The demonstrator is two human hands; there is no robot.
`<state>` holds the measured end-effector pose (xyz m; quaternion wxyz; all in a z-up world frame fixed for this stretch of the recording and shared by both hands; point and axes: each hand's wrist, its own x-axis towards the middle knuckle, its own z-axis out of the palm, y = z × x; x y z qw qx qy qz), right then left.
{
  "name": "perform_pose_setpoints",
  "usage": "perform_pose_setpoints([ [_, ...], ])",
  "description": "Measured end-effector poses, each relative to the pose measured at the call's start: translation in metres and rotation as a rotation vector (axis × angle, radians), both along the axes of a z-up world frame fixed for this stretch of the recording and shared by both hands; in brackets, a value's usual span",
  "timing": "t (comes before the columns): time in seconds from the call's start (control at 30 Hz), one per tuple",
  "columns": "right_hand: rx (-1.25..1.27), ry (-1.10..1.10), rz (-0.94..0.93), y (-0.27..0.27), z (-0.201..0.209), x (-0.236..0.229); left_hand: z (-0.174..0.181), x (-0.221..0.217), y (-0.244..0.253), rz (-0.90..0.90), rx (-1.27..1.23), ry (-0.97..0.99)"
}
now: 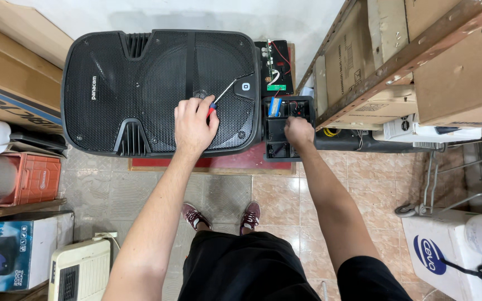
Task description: The person assembles a Panasonic portable speaker by placing the front grille, inserting screws, and tightening them with a screwdriver. The person also handles a small blue battery pack and wires inside the speaker casing.
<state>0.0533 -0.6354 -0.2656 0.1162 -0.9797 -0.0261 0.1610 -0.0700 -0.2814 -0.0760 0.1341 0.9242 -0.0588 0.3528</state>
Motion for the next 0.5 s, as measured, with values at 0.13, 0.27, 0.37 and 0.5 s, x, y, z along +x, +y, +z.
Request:
perform_pose_setpoints([
  [0.13, -0.083, -0.162, 0.058, -0.009, 0.0, -0.007, 0.0, 0.0, 0.0, 0.001, 0.005, 0.001],
  [0.27, -0.048, -0.503, 0.25, 0.011, 0.007, -0.018, -0.001, 0.001, 0.001, 0.003, 0.004, 0.011],
  [0.37, 0.084, -0.249, 0.262, 0.024, -0.044, 0.005, -0.001, 0.001, 0.0, -0.005, 0.005, 0.001],
  [0.5, 0.051, -0.162, 0.324, 0.039, -0.027, -0.002, 0.0, 0.001, 0.0, 0.002, 0.004, 0.003],
])
